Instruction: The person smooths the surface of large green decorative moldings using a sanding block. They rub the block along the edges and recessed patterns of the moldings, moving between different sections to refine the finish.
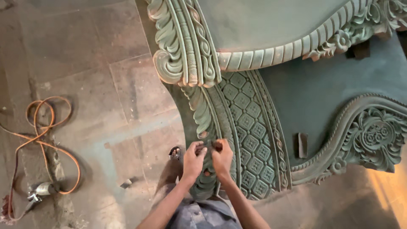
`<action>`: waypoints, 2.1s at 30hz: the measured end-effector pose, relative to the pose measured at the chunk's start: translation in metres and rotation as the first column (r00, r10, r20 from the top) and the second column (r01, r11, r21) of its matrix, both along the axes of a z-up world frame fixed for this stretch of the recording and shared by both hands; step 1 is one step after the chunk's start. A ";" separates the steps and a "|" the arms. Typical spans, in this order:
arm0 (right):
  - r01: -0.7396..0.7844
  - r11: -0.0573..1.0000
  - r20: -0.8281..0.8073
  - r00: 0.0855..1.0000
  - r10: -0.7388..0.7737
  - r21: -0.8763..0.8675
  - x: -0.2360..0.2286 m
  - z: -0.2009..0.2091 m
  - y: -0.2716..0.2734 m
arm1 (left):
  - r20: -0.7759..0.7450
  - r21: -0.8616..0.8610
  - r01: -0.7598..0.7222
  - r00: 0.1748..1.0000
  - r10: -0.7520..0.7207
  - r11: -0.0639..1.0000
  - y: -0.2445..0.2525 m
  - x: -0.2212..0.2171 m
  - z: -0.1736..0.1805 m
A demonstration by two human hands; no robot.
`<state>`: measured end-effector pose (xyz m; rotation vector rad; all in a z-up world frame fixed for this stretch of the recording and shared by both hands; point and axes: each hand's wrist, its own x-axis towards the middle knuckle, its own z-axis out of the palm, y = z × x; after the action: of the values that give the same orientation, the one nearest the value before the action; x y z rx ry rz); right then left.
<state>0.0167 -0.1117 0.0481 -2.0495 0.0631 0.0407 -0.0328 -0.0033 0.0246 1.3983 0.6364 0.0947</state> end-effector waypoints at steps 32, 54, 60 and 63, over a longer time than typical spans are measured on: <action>0.313 0.818 0.239 0.946 -0.220 -0.482 0.060 -0.017 0.084 | -0.037 -0.005 0.449 0.893 -0.449 0.893 0.111 0.085 0.013; -0.632 0.244 0.111 0.243 0.964 -0.736 0.141 0.009 -0.019 | 0.005 0.351 -0.407 0.901 0.433 0.843 -0.011 0.038 -0.036; -0.714 0.196 0.129 0.149 0.980 -0.672 0.120 0.010 0.004 | 0.067 0.218 -0.461 0.886 0.458 0.860 -0.006 0.017 -0.037; -0.720 0.122 0.136 0.040 0.990 -0.683 0.146 0.020 -0.009 | 0.200 0.361 -0.419 0.907 0.370 0.833 -0.006 0.019 -0.037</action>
<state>0.1623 -0.1206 0.0686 -2.0630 -1.9051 0.2034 -0.0141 -0.0090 -0.0127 1.6150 0.8291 0.6724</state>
